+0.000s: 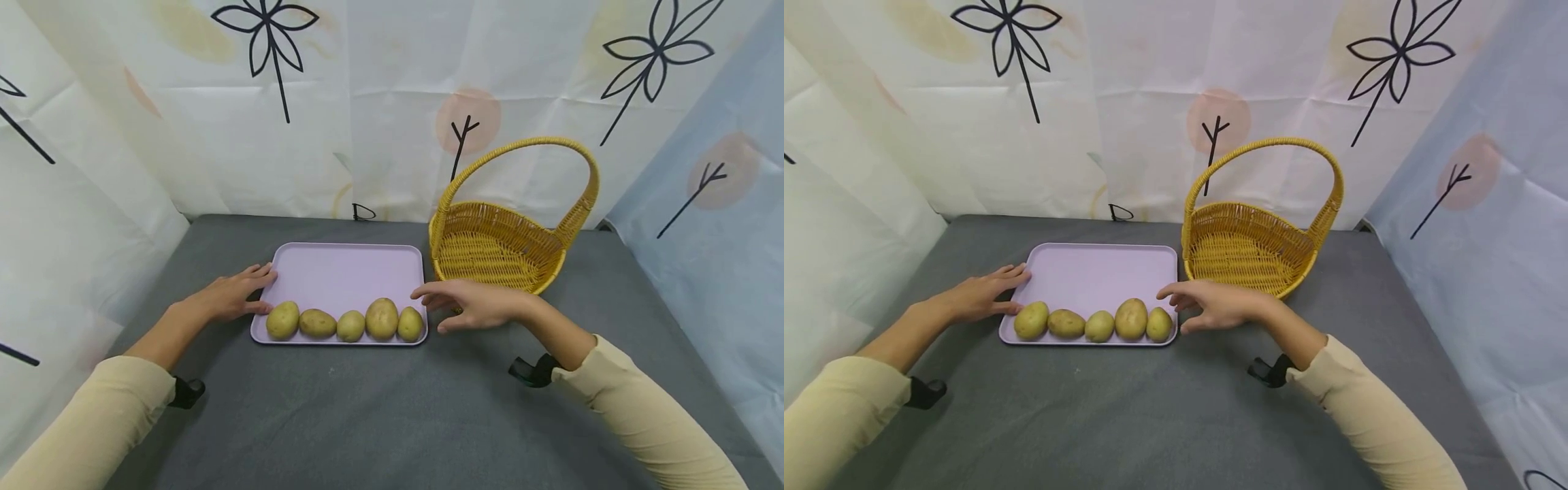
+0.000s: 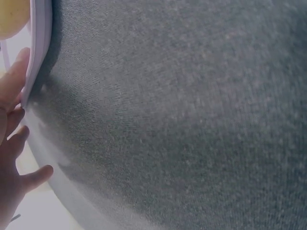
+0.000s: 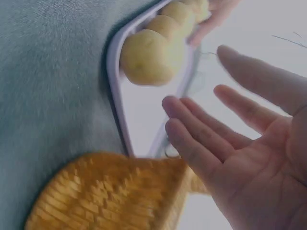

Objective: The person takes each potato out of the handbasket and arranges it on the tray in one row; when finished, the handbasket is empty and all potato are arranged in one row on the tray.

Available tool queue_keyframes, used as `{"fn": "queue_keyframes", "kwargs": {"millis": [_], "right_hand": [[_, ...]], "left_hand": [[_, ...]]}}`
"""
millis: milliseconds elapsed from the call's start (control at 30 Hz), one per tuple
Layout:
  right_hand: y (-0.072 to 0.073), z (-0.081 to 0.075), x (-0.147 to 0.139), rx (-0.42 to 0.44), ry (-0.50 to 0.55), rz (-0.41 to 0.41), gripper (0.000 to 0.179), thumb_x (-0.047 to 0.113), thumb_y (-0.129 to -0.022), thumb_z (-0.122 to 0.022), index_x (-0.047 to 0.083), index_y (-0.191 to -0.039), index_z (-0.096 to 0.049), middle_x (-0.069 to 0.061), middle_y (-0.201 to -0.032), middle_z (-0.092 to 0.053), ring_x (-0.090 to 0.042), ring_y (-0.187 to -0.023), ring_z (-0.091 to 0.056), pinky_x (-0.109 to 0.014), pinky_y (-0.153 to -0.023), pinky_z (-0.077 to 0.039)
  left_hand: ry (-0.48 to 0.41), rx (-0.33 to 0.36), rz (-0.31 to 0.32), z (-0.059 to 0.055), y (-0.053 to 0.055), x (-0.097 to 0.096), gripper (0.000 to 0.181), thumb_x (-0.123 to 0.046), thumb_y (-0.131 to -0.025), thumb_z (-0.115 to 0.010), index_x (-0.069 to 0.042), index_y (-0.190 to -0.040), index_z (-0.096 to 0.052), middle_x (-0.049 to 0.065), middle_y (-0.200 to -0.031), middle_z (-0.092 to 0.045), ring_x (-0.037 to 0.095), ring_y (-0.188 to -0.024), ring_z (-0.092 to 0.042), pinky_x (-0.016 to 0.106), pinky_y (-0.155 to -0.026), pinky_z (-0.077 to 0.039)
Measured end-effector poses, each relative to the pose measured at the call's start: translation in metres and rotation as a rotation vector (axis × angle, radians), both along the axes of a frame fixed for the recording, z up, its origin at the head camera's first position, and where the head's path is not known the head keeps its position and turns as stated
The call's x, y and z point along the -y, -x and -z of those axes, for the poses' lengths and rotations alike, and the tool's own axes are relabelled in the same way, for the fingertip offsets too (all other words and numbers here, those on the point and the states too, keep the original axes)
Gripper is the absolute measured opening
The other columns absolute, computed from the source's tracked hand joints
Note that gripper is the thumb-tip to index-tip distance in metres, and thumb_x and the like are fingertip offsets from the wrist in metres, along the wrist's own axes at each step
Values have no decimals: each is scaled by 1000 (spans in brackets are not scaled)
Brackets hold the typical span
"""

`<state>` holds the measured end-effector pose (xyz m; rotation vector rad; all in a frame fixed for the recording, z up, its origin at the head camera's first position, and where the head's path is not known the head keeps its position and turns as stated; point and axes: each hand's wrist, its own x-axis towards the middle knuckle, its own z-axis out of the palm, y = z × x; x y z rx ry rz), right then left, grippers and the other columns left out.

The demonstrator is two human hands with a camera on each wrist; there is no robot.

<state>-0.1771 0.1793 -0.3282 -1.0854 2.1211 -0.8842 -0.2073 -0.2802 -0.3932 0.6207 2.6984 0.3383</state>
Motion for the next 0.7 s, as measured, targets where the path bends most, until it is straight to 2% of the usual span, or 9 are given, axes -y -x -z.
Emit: {"fn": "queue_keyframes", "kwargs": {"millis": [133,233,267,367,467,600,700], "right_hand": [[-6,-13,-26,39,48,45,59,9,-96,-67,1,-148,-40,-17,-146,-48,-37,-131,-51,-54,-106,-40],[-10,-22,-50,25,58,109,58,14,-97,-67,2,-147,-42,-17,-144,-51,-37,-129,-53,-54,-103,-43],[-11,-25,-59,16,57,135,58,15,-97,-66,2,-147,-42,-17,-144,-51,-37,-129,-53,-51,-103,-45],[-15,-32,-85,-28,64,213,55,13,-98,-65,4,-147,-43,-15,-142,-53,-34,-126,-55,-39,-99,-50],[-19,-36,-110,-96,83,273,52,8,-98,-63,5,-146,-44,-12,-140,-54,-23,-123,-59,-27,-93,-52],[-22,-37,-141,-192,118,342,49,1,-99,-58,4,-146,-45,-4,-137,-57,-11,-120,-61,-23,-88,-52],[-25,-37,-158,-241,128,441,46,-1,-99,-57,3,-143,-47,7,-130,-60,-7,-116,-62,-19,-86,-52]], "left_hand": [[9,-6,-8,-2,-1,1,85,-47,-92,-67,1,-153,-33,29,-159,-22,52,-144,-18,80,-100,-18],[9,-5,-7,-3,-1,0,86,-48,-91,-67,1,-153,-33,29,-159,-22,53,-144,-18,80,-100,-19],[7,-5,-6,-4,-1,0,86,-48,-91,-67,1,-153,-33,29,-159,-22,53,-144,-18,80,-100,-19],[0,-1,-6,-4,-1,0,86,-48,-91,-67,1,-153,-34,29,-158,-23,52,-144,-18,79,-100,-19],[-8,-6,-9,-5,-1,0,85,-47,-92,-67,1,-152,-34,28,-159,-24,51,-144,-19,78,-101,-20],[-11,-21,-10,-8,-1,0,84,-47,-92,-68,1,-152,-35,27,-158,-26,50,-144,-21,77,-101,-22],[-17,-34,-11,-9,1,0,84,-46,-92,-68,2,-152,-35,28,-158,-27,51,-144,-22,77,-101,-23]]}}
